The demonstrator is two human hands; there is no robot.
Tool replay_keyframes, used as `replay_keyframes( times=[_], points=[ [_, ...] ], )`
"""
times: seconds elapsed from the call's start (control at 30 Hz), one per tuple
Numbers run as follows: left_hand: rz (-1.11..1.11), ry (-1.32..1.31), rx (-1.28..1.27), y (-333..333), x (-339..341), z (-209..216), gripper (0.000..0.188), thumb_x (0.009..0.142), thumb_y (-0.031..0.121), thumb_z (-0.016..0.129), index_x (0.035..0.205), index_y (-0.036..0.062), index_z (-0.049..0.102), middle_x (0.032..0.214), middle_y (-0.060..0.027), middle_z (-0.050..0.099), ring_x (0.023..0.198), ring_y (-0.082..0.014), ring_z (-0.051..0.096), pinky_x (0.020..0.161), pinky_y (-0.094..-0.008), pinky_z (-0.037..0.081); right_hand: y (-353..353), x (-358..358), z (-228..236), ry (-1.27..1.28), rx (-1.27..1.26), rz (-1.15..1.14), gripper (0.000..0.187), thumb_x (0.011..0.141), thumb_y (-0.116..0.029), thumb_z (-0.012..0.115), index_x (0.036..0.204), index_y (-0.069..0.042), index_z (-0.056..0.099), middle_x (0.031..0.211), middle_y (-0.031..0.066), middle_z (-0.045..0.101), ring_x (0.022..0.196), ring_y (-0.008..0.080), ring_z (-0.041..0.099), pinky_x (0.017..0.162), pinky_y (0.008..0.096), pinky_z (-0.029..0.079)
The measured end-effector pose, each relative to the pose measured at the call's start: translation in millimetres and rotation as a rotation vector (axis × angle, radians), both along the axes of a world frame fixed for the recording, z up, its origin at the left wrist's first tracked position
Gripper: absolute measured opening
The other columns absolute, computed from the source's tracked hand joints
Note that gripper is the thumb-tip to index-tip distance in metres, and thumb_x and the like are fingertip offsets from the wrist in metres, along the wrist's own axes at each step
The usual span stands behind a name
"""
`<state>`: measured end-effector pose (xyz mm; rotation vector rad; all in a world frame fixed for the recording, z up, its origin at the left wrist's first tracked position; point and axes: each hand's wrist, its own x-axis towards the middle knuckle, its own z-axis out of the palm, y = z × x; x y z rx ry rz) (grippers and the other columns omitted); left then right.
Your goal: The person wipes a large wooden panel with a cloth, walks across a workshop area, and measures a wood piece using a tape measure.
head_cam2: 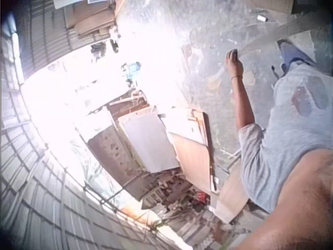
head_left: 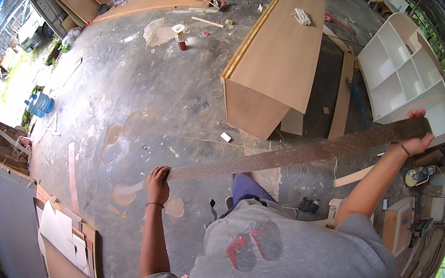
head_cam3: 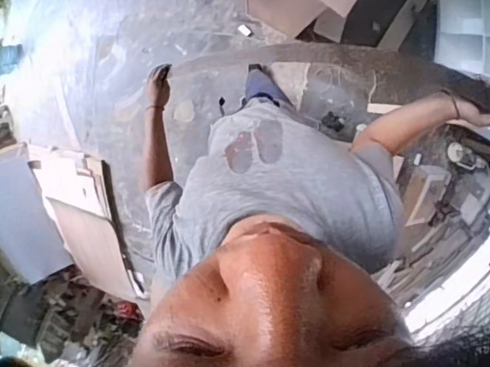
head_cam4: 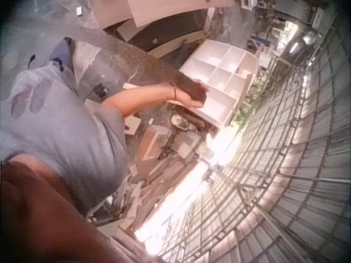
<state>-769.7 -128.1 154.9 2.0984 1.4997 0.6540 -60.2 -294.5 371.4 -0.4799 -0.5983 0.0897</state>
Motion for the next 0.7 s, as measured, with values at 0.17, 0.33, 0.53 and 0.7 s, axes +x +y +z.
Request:
replay_keyframes(
  times=[0.17,0.33,0.53,0.7],
  points=[
    [0.091,0.012,-0.063,44.3,-56.8,-46.2,0.042,0.063,-0.01,0.047,0.093,0.0116,0.065,0.106,-0.0088,0.059,0.1,-0.0309,0.054,0.086,-0.0374,0.044,46.2,-14.6,53.4,-0.06,0.187,0.016,0.061,0.086,-0.041,0.032,0.11,0.014,0.038,0.101,0.0253,0.047,0.095,0.0347,0.05,0.083,0.0456,0.043],
    [0.008,-0.031,-0.119,106.1,-103.9,-86.1,0.032,0.076,-0.002,0.051,0.1,0.0143,0.065,0.109,-0.01,0.057,0.103,-0.0308,0.052,0.088,-0.0363,0.043,70.9,-15.9,94.0,-0.107,0.398,0.33,0.059,0.086,-0.039,0.033,0.111,0.014,0.032,0.097,0.0244,0.043,0.088,0.0331,0.046,0.074,0.0443,0.04],
    [0.155,0.017,-0.143,142.4,-202.4,-111.9,0.043,0.067,-0.008,0.048,0.102,0.0099,0.063,0.116,-0.0168,0.052,0.105,-0.0353,0.052,0.089,-0.0383,0.043,147.0,-88.2,178.5,-0.239,0.177,0.233,0.063,0.084,-0.038,0.038,0.116,0.016,0.029,0.101,0.025,0.045,0.086,0.0283,0.047,0.072,0.0382,0.039],
    [0.131,0.033,-0.272,215.6,-256.0,-126.5,0.034,0.072,-0.002,0.052,0.101,0.0113,0.064,0.119,-0.0168,0.05,0.113,-0.034,0.046,0.096,-0.0398,0.038,156.2,-124.4,245.3,-0.306,0.118,0.389,0.059,0.081,-0.031,0.042,0.114,0.017,0.033,0.103,0.025,0.046,0.077,0.022,0.044,0.066,0.0329,0.037]
  ],
)
